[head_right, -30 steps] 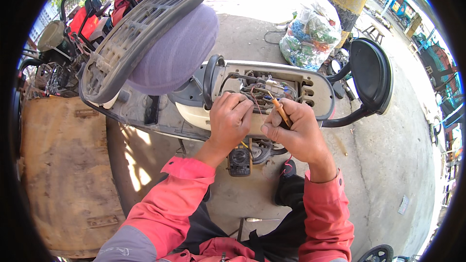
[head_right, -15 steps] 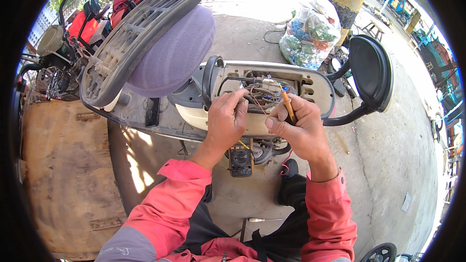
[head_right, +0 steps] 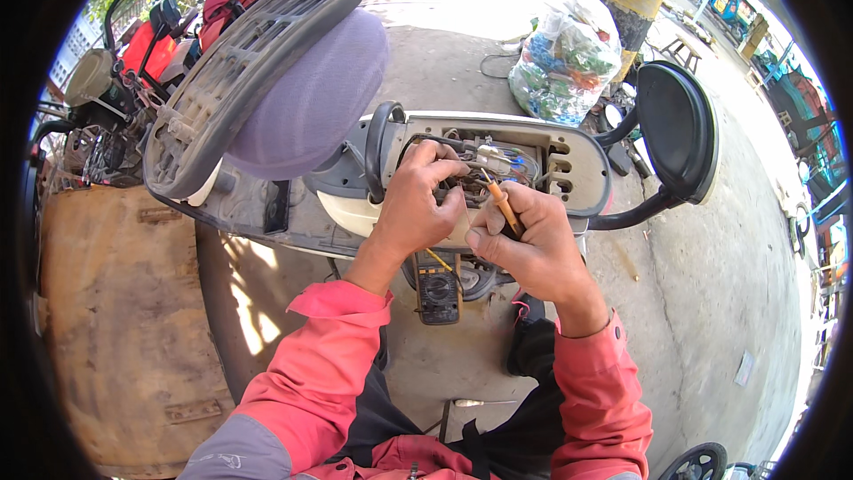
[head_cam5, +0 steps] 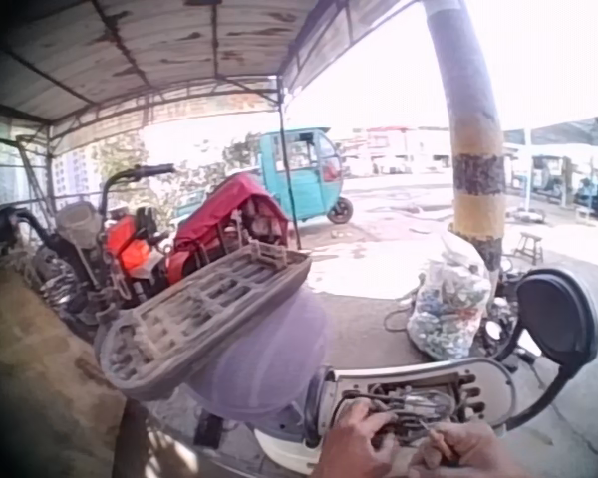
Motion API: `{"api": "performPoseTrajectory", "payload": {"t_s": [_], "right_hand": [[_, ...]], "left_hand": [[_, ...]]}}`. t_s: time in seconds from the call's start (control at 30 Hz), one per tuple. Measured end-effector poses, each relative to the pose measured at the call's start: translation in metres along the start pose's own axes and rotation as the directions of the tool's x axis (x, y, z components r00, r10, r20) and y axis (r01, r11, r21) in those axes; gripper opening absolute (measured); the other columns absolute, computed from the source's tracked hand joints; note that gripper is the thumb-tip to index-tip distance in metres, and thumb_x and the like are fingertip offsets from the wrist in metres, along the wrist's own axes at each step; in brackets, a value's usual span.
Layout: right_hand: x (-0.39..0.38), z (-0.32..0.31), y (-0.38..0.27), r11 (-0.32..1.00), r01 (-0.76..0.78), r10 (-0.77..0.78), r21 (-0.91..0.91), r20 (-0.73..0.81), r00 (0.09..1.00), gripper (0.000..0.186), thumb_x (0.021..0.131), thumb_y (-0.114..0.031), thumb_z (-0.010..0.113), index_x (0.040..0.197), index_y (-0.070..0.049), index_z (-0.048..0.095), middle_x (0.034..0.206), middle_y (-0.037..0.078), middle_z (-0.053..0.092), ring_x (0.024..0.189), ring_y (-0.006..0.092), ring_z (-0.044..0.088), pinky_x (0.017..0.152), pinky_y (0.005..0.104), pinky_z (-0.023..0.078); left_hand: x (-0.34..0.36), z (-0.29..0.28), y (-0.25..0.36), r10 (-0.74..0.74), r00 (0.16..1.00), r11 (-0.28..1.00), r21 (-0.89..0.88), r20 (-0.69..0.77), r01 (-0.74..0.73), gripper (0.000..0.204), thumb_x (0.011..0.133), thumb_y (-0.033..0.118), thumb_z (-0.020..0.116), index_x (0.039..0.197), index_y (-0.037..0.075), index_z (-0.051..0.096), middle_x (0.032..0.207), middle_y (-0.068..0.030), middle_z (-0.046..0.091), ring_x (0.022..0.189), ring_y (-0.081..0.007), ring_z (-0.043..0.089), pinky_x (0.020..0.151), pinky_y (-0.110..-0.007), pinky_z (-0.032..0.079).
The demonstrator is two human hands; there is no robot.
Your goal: The person works on the exposed wiring inside the seat compartment of a scooter. They use a multimeter to test connections and a screwdriver to adjust components within the wiring harness.
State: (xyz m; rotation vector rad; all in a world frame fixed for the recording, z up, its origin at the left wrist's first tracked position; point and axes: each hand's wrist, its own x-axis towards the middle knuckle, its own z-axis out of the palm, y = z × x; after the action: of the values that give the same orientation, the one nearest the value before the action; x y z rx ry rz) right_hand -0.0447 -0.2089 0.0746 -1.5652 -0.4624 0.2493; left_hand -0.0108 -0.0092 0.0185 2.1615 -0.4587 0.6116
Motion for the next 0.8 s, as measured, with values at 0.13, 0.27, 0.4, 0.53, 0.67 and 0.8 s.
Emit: {"api": "performPoseTrajectory", "payload": {"t_s": [0.13,0.27,0.4,0.53,0.67,0.8], "right_hand": [[0.002,0.002,0.001,0.998,0.038,-0.038,-0.052,0.001,0.999,0.031,0.088,0.001,0.079,0.081,-0.008,0.05,0.079,-0.002,0.062,0.07,0.0043,0.046,0.061,0.0238,0.039],[0.002,0.002,0.005,0.997,0.061,-0.061,-0.048,-0.006,0.998,0.031,0.09,-0.002,0.08,0.082,-0.007,0.05,0.078,-0.003,0.061,0.07,0.0043,0.045,0.061,0.0238,0.039],[0.002,0.001,0.009,0.995,0.09,-0.092,-0.053,-0.046,0.995,0.03,0.091,-0.004,0.081,0.082,-0.007,0.052,0.077,-0.004,0.058,0.069,0.0041,0.045,0.06,0.0238,0.039],[0.004,-0.003,0.009,0.976,0.095,-0.123,-0.198,-0.134,0.983,0.017,0.092,-0.005,0.08,0.093,-0.001,0.063,0.076,-0.004,0.056,0.068,0.004,0.044,0.059,0.0241,0.038],[0.003,-0.002,0.006,0.929,0.006,-0.064,-0.369,-0.144,0.988,0.032,0.091,-0.011,0.076,0.118,0.005,0.069,0.075,0.003,0.059,0.064,0.0108,0.053,0.059,0.0288,0.042],[0.006,0.008,0.012,0.755,0.204,-0.323,-0.623,-0.083,0.943,0.036,0.086,-0.013,0.077,0.116,0.003,0.066,0.09,0.017,0.068,0.081,0.0396,0.068,0.071,0.0471,0.052]], "left_hand": [[-0.001,0.002,0.005,0.002,1.0,1.0,-0.006,0.011,-0.002,0.024,0.079,0.005,0.074,0.103,-0.002,0.075,0.11,-0.0159,0.063,0.106,-0.0346,0.063,0.091,-0.042,0.053],[-0.001,0.007,0.001,-0.022,1.0,1.0,-0.004,0.009,0.022,0.019,0.084,0.006,0.074,0.102,-0.003,0.073,0.11,-0.0166,0.062,0.105,-0.0354,0.063,0.089,-0.043,0.053],[0.0,0.014,-0.003,-0.041,0.998,0.999,-0.036,-0.05,0.04,0.012,0.089,0.004,0.071,0.099,-0.003,0.07,0.107,-0.0172,0.063,0.1,-0.0366,0.064,0.085,-0.044,0.052],[0.0,0.013,-0.008,-0.077,0.992,0.996,-0.055,-0.097,0.072,0.012,0.093,0.006,0.069,0.101,-0.003,0.068,0.101,-0.0195,0.064,0.098,-0.0414,0.062,0.087,-0.049,0.051],[-0.001,0.008,-0.007,-0.115,0.985,0.993,-0.051,-0.126,0.11,0.01,0.096,0.006,0.066,0.099,-0.004,0.068,0.094,-0.018,0.064,0.087,-0.0384,0.064,0.079,-0.045,0.051],[-0.001,0.005,-0.002,-0.264,0.956,0.941,-0.253,-0.128,0.226,0.011,0.099,0.006,0.065,0.098,-0.005,0.069,0.089,-0.0123,0.063,0.074,-0.0234,0.06,0.071,-0.035,0.05]]}}
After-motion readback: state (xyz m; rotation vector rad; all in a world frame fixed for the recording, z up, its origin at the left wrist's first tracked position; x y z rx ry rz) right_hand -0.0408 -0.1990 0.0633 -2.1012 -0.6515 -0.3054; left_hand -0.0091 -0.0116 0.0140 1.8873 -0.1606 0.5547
